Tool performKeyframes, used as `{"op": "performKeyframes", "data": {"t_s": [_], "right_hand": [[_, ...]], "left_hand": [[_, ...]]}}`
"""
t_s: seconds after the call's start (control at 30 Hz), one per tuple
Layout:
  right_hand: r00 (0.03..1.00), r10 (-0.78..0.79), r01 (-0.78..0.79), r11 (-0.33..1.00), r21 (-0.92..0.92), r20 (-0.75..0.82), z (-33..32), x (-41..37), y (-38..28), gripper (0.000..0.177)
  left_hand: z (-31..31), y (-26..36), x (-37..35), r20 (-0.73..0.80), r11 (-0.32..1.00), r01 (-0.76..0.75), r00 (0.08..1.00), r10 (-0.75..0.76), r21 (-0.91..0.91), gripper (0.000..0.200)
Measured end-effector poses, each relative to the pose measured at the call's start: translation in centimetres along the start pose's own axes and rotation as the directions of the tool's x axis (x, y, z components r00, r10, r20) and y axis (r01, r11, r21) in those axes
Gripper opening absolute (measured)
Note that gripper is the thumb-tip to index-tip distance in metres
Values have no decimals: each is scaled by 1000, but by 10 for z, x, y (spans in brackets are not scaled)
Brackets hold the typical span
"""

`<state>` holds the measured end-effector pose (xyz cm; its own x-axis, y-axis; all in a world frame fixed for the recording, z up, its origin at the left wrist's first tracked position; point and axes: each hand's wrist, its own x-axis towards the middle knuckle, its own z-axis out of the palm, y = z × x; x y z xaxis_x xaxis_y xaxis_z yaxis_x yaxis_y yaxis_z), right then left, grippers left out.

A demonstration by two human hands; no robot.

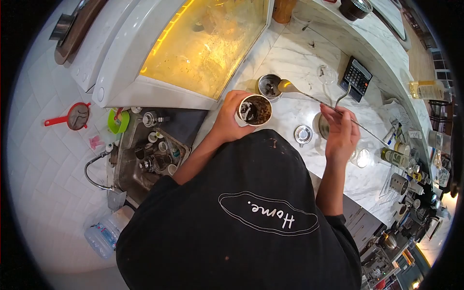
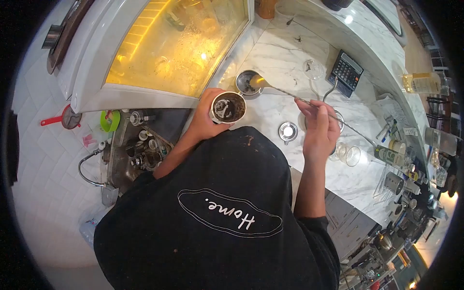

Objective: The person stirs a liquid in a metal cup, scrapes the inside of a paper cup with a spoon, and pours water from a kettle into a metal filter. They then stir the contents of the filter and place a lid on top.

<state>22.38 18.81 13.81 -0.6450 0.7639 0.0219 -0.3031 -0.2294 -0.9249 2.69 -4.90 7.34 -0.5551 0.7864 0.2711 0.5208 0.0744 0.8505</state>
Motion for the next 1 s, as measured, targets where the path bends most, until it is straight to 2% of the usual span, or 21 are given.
{"op": "performKeyframes", "data": {"t_s": [0.07,0.17,0.3,0.4,0.43,0.53,0.67,0.73,0.87,0.9,1.0], "right_hand": [[996,-80,80,997,-16,30,12,-8,-25,32],[982,-155,160,987,-34,106,25,-9,-51,31],[986,-133,154,952,-264,97,43,1,-64,27],[978,-157,197,903,-382,133,55,22,-75,25],[976,-166,210,888,-410,140,61,29,-83,24],[962,-172,251,861,-442,210,60,59,-90,24],[960,-117,249,771,-585,255,50,100,-96,31],[959,-77,243,720,-650,272,38,123,-96,34],[955,-60,233,761,-606,291,18,176,-71,37],[955,-54,250,674,-695,291,15,188,-66,36],[950,82,231,463,-856,301,19,211,-54,35]], "left_hand": [[-8,18,5,-15,999,37,999,-37,16,72],[-14,38,22,-33,999,-43,998,44,32,72],[-13,54,55,-14,984,-167,986,168,61,75],[-9,57,80,12,984,-177,984,177,32,76],[-5,58,88,-10,988,-144,990,144,-48,75],[2,57,114,16,985,-118,992,121,-126,76],[7,60,149,64,987,-162,985,161,12,77],[14,56,170,70,989,-147,987,147,-12,76],[33,30,215,168,997,-47,984,57,-59,74],[38,19,226,204,997,-9,979,23,-71,74],[61,-26,249,326,997,-25,944,46,-66,75]]}}
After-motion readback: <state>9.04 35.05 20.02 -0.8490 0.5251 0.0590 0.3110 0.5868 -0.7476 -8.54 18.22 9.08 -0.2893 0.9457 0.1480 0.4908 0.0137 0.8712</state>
